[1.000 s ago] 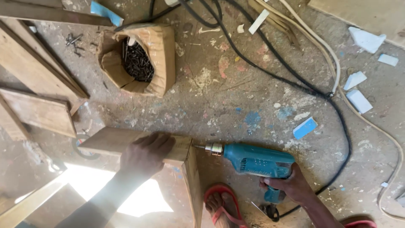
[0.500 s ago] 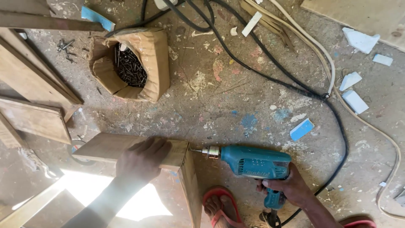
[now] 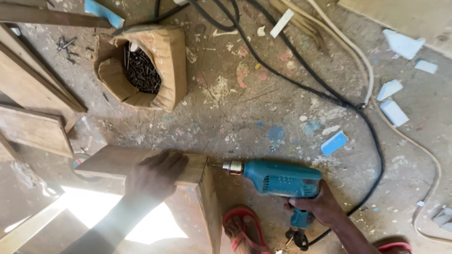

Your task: Assembling wooden furniture components using a power drill and screws

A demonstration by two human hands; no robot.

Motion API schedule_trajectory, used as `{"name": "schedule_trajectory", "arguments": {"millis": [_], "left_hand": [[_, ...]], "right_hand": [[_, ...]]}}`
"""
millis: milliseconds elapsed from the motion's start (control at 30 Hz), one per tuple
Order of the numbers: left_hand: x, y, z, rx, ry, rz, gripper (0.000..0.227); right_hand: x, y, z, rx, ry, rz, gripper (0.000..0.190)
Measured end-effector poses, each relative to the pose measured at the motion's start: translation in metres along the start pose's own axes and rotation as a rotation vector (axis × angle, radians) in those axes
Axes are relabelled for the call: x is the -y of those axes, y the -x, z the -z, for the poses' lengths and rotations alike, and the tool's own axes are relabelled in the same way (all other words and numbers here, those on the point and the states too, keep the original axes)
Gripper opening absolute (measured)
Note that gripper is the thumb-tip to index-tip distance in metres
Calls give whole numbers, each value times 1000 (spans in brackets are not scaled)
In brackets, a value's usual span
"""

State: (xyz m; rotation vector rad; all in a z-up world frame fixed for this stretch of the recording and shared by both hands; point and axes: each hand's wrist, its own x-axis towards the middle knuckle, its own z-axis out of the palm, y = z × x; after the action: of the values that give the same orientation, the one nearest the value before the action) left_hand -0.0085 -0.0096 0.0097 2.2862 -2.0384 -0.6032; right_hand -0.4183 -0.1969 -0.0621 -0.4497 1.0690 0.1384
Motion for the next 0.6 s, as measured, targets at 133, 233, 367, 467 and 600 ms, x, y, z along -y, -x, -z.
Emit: {"name": "schedule_trajectory", "arguments": {"millis": [133, 233, 367, 467, 600], "left_hand": [[3, 7, -10, 11, 17, 20, 20], [10, 8, -13, 13, -43, -44, 27], [6, 10, -15, 50, -106, 25, 25], [4, 2, -10, 353, -190, 125, 23], [-1, 5, -17, 522, -120, 245, 23]], "right_hand": [[9, -7, -2, 27, 15, -6, 49], [14, -4, -6, 40, -27, -20, 51], [25, 2, 2, 74, 3, -28, 50], [27, -2, 33, 98, -67, 13, 45], [56, 8, 49, 63, 55, 105, 46]]}}
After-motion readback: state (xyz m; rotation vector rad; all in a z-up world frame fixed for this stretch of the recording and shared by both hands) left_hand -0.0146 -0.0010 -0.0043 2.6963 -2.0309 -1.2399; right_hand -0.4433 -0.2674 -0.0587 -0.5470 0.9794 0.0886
